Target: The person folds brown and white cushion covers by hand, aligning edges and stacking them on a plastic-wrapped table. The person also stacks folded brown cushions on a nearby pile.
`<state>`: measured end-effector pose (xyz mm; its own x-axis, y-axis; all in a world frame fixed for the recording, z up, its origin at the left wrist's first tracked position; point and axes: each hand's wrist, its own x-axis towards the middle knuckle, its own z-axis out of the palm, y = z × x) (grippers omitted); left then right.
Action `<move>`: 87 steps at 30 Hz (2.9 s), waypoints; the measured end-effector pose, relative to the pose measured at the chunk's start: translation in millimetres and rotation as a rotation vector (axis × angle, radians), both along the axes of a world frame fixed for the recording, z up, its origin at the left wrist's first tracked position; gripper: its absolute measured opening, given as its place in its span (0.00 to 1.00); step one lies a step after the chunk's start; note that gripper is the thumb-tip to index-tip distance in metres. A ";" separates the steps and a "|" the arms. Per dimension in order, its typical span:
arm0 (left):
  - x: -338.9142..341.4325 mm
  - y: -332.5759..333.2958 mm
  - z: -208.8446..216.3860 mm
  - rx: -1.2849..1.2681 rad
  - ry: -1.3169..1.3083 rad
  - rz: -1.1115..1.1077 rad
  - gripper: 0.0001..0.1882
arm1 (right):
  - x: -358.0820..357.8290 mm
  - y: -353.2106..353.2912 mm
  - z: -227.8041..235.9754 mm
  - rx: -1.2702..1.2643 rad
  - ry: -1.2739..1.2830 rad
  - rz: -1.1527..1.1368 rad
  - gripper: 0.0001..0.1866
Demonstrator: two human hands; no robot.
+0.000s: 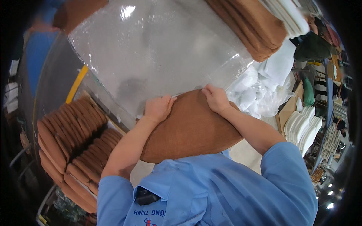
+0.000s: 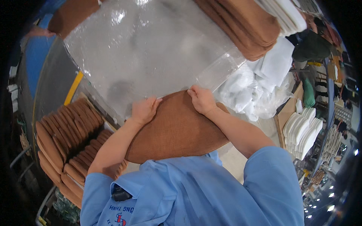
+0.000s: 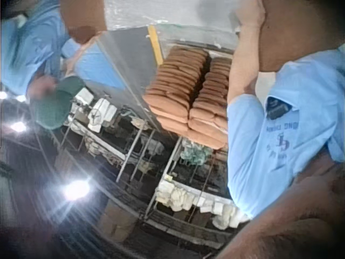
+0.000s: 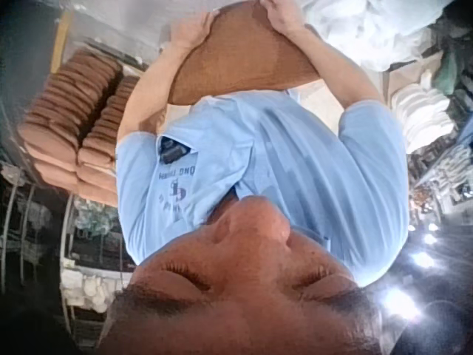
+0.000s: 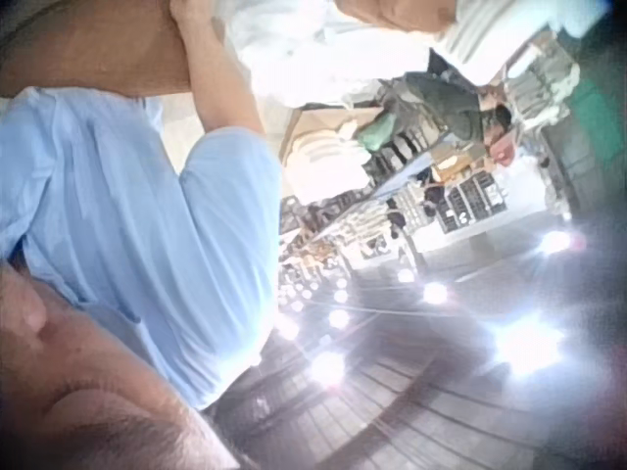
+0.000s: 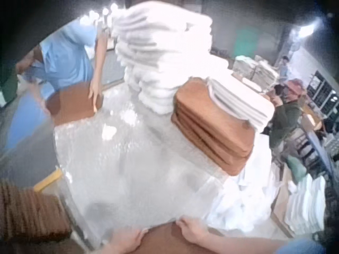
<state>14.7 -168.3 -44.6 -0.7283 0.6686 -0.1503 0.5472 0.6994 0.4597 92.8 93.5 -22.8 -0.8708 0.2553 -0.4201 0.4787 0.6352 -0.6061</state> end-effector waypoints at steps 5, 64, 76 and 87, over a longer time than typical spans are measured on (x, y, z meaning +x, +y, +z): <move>-3.7 5.6 2.7 -0.009 -0.047 0.004 0.22 | 8.7 -2.9 -16.6 0.043 0.096 0.038 0.12; 42.9 -106.7 69.1 -0.063 -1.052 0.877 0.29 | 65.1 76.4 64.1 -0.473 -0.630 -0.331 0.43; 21.7 -95.7 51.7 -0.265 -1.002 0.865 0.33 | 64.8 89.1 6.2 -0.405 -0.693 -0.322 0.30; 16.7 -83.3 61.4 -0.193 -1.116 1.070 0.37 | 64.2 90.2 -15.0 -0.542 -0.660 -0.405 0.27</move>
